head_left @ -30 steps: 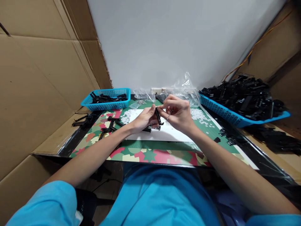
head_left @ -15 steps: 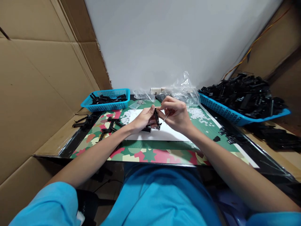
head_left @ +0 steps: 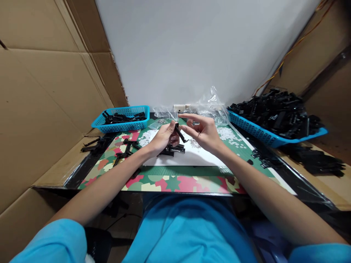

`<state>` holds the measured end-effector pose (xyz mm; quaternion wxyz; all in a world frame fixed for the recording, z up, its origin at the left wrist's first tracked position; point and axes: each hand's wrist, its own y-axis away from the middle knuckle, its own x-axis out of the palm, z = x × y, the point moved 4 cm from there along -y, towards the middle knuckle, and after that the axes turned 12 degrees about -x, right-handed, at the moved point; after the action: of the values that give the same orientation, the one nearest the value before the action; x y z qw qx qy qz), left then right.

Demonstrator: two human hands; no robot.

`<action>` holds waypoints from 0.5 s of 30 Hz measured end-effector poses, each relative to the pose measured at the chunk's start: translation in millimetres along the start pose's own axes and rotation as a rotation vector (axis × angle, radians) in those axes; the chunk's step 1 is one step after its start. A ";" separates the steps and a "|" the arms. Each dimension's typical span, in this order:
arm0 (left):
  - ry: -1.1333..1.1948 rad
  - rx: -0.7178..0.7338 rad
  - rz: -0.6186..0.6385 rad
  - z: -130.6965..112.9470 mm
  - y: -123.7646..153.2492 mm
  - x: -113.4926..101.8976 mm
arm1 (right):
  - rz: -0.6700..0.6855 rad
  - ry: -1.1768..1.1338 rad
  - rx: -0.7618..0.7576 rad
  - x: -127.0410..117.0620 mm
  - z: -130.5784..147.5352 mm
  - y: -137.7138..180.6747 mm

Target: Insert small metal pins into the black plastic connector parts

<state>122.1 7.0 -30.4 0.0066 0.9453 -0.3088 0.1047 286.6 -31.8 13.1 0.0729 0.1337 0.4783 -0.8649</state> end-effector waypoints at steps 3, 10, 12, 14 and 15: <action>-0.030 0.043 -0.037 0.7 -3.5 -6.2 | -0.010 0.014 0.038 -3.5 -2.8 0.8; -0.214 0.142 -0.053 -0.5 -6.6 -14.0 | 0.120 0.375 -0.151 -1.5 -6.9 5.8; -0.331 0.192 -0.081 -2.5 -6.5 -17.0 | 0.155 0.489 -0.204 -1.6 -11.7 8.5; -0.482 0.245 -0.108 -5.3 -5.9 -19.4 | 0.169 0.553 -0.210 -4.3 -19.5 10.9; -0.555 0.268 -0.123 -6.8 -5.5 -20.5 | 0.175 0.573 -0.206 -6.1 -23.8 11.9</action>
<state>107.8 23.9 -27.6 -0.1964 0.9471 -0.2245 -0.1182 299.3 -18.0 -6.7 0.0226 0.4043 0.5512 -0.7295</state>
